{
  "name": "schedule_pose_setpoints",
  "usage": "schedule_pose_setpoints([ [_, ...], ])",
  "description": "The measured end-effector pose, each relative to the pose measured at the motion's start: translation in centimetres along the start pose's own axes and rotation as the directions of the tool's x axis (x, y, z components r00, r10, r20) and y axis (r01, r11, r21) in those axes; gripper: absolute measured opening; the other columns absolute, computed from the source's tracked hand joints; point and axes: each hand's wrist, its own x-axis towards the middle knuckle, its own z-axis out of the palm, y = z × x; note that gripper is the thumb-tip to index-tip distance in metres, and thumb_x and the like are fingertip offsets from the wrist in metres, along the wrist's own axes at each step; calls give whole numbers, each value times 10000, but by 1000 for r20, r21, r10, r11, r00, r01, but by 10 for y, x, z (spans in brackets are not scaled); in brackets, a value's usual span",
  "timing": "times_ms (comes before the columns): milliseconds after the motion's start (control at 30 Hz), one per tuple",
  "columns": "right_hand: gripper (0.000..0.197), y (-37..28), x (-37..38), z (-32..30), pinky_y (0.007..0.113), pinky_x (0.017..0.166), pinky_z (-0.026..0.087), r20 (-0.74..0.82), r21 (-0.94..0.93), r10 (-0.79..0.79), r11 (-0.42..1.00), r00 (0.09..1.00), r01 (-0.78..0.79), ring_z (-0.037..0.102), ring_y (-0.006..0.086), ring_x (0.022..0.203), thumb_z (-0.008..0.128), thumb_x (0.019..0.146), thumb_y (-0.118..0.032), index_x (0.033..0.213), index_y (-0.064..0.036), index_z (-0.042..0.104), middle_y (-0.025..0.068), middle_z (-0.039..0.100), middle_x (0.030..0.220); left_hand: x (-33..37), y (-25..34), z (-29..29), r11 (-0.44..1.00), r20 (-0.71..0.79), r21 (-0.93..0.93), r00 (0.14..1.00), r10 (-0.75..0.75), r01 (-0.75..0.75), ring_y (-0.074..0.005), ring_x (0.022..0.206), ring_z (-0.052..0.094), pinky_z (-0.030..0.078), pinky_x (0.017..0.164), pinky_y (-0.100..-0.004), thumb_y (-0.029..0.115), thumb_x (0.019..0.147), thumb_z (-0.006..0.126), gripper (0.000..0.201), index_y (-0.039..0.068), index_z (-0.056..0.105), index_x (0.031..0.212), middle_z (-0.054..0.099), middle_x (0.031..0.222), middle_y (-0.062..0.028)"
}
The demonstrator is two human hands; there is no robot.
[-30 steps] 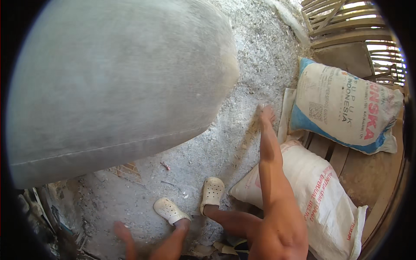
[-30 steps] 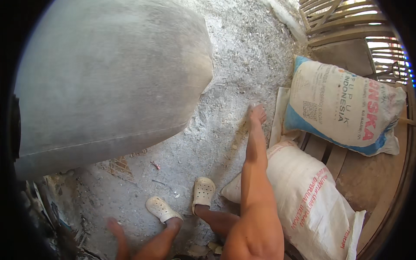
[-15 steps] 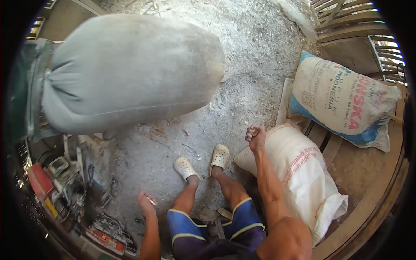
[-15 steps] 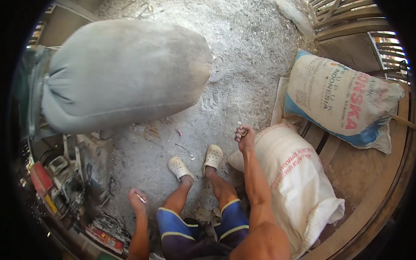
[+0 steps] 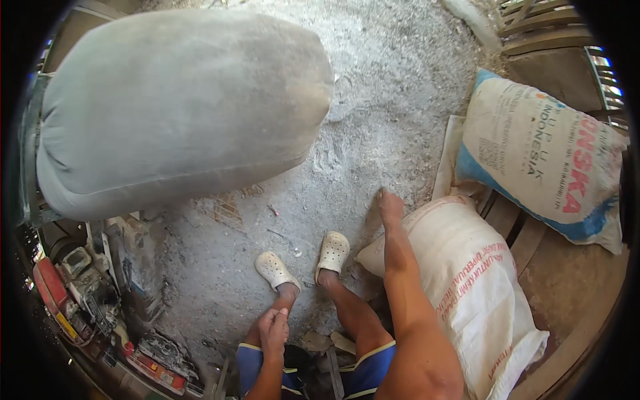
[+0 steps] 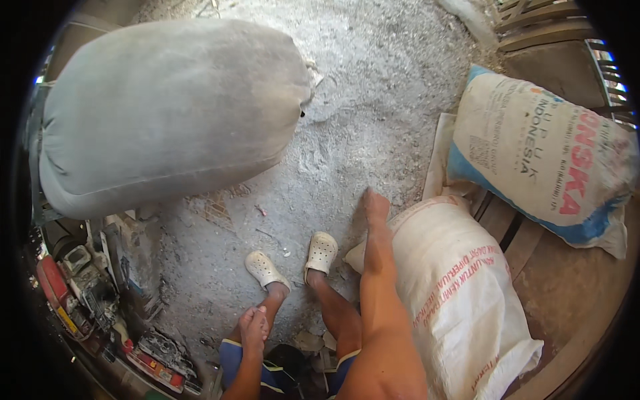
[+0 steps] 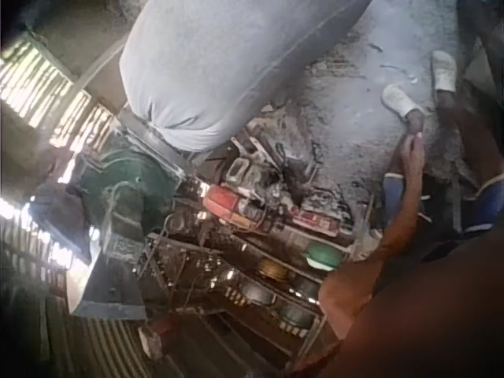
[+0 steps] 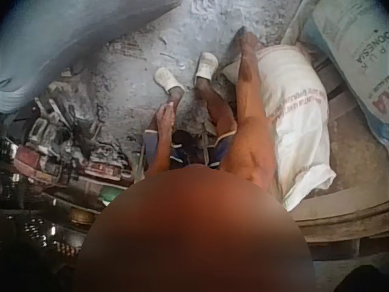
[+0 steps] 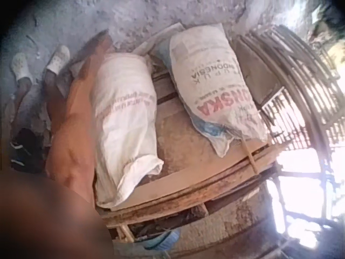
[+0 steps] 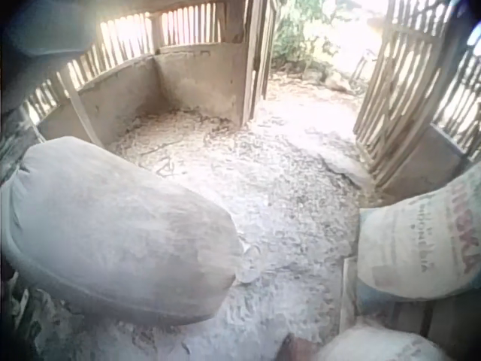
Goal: The person puts slices of white tuber into a milling machine hopper by hand and adjusts the machine's levers.
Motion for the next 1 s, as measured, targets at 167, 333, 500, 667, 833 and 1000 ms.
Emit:
schedule_pose_setpoints([
  [167, 280, 13, -15, 19, 477, 552, 497, -95, 80, -167, 981, 981, 175, 643, 382, 604, 525, 877, -264, 856, -12, 645, 222, 643, 676, 0, -14, 1, 920, 85, 349, 983, 161, -181, -63, 556, 408, 333, 514, -280, 199, 890, 669, 318, 17, 524, 673, 431, 577, 29],
  [333, 207, -19, -67, -75, 332, 432, 430, 324, 820, 214, 423, 922, -386, 562, 185, 518, 548, 911, -220, 862, -26, 602, 138, 656, 747, -17, 7, -3, 847, 41, 422, 940, 338, -323, -95, 613, 465, 378, 557, -294, 222, 878, 690, 298, -14, 578, 736, 498, 632, 0],
  [500, 164, -87, -146, -200, 260, 401, 380, 490, 832, -86, -249, 867, -495, 491, 118, 502, 584, 912, -170, 999, -33, 605, 61, 610, 743, -85, 42, 8, 943, -57, 242, 967, 249, -228, -114, 636, 514, 427, 598, -291, 245, 862, 709, 274, -9, 627, 801, 569, 680, -28],
  [667, 326, -89, -206, -287, 235, 429, 385, 212, 965, -281, 210, 936, -156, 479, 99, 506, 572, 946, -187, 1243, -52, 575, 26, 559, 719, -160, 114, 66, 889, -14, 152, 899, 439, -432, -174, 685, 597, 477, 655, -313, 238, 887, 636, 217, 25, 643, 929, 631, 743, -76],
  [833, 313, -107, -257, -391, 263, 565, 492, 566, 758, -379, -109, 732, -643, 587, 153, 643, 538, 982, -336, 1137, -73, 605, 27, 603, 765, -244, 195, 117, 704, 48, 94, 710, 703, -703, -286, 859, 651, 502, 778, -383, 218, 884, 539, 257, 38, 592, 1059, 663, 912, -131],
  [1000, 418, -143, -278, -510, 381, 829, 510, 345, 652, -596, -403, 725, -642, 617, 252, 879, 455, 1001, -417, 1022, -28, 608, 113, 638, 932, -309, 247, 149, 194, 400, 224, 271, 875, -955, -370, 1128, 540, 407, 983, -436, 188, 874, 541, 340, 32, 569, 1175, 570, 1205, -199],
])
